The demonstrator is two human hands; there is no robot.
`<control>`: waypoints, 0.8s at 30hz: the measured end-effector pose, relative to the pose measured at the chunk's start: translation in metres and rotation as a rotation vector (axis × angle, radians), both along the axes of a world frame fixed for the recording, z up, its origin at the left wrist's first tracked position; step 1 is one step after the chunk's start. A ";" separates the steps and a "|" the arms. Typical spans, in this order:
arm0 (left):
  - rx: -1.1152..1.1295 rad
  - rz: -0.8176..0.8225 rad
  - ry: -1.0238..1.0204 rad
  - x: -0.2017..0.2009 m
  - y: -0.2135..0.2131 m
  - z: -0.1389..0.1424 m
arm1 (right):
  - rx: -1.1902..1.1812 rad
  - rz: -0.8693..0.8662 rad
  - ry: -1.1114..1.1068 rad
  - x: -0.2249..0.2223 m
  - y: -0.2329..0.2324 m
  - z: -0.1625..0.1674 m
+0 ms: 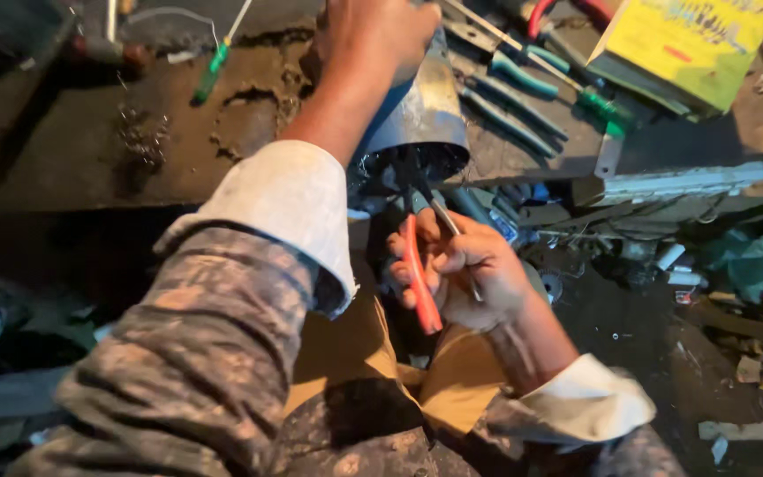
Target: The person holds a perforated metal cylinder on a cluttered workbench and uses pliers to pull dark stringy material out of its open end, repeatedly gripping, extracting, and dropping the material onto the bench while repositioning the cylinder by hand.
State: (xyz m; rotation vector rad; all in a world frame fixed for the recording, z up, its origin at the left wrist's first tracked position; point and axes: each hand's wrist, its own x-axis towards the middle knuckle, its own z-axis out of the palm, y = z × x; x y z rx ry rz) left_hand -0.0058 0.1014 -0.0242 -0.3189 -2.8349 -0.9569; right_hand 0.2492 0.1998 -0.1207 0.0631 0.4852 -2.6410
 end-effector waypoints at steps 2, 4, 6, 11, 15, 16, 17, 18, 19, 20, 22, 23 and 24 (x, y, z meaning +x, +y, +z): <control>-0.010 0.016 -0.026 -0.002 0.001 0.000 | -0.114 -0.007 0.056 -0.002 -0.009 0.006; -0.046 0.022 -0.070 -0.002 0.000 -0.002 | -0.085 -0.005 0.093 -0.005 -0.015 0.007; 0.010 -0.039 0.000 0.000 -0.002 -0.005 | 0.093 -0.005 0.096 -0.001 -0.013 0.006; 0.008 -0.013 -0.024 0.002 -0.002 -0.005 | 0.186 0.034 0.021 0.021 0.009 -0.006; -0.005 -0.045 0.017 0.003 -0.002 -0.006 | 0.144 0.069 0.074 0.017 0.015 -0.021; -0.010 -0.052 0.012 0.003 -0.002 -0.006 | 0.148 0.065 0.061 0.013 0.015 -0.023; -0.017 -0.057 0.009 0.004 -0.002 -0.006 | 0.151 0.063 0.052 0.008 0.015 -0.025; -0.020 -0.058 0.015 0.004 -0.002 -0.006 | 0.158 0.061 0.047 0.003 0.016 -0.026; -0.022 -0.062 0.012 0.004 -0.002 -0.006 | 0.173 0.063 0.051 0.000 0.016 -0.026; -0.023 -0.060 0.011 0.003 -0.002 -0.005 | 0.187 0.067 0.051 -0.003 0.016 -0.025; -0.029 -0.059 0.011 0.002 -0.002 -0.004 | 0.222 0.077 0.056 -0.007 0.016 -0.024; -0.032 -0.058 0.010 0.002 -0.002 -0.003 | 0.245 0.080 0.063 -0.008 0.016 -0.023; -0.038 -0.056 0.006 0.001 -0.002 -0.003 | 0.269 0.081 0.065 -0.008 0.016 -0.023</control>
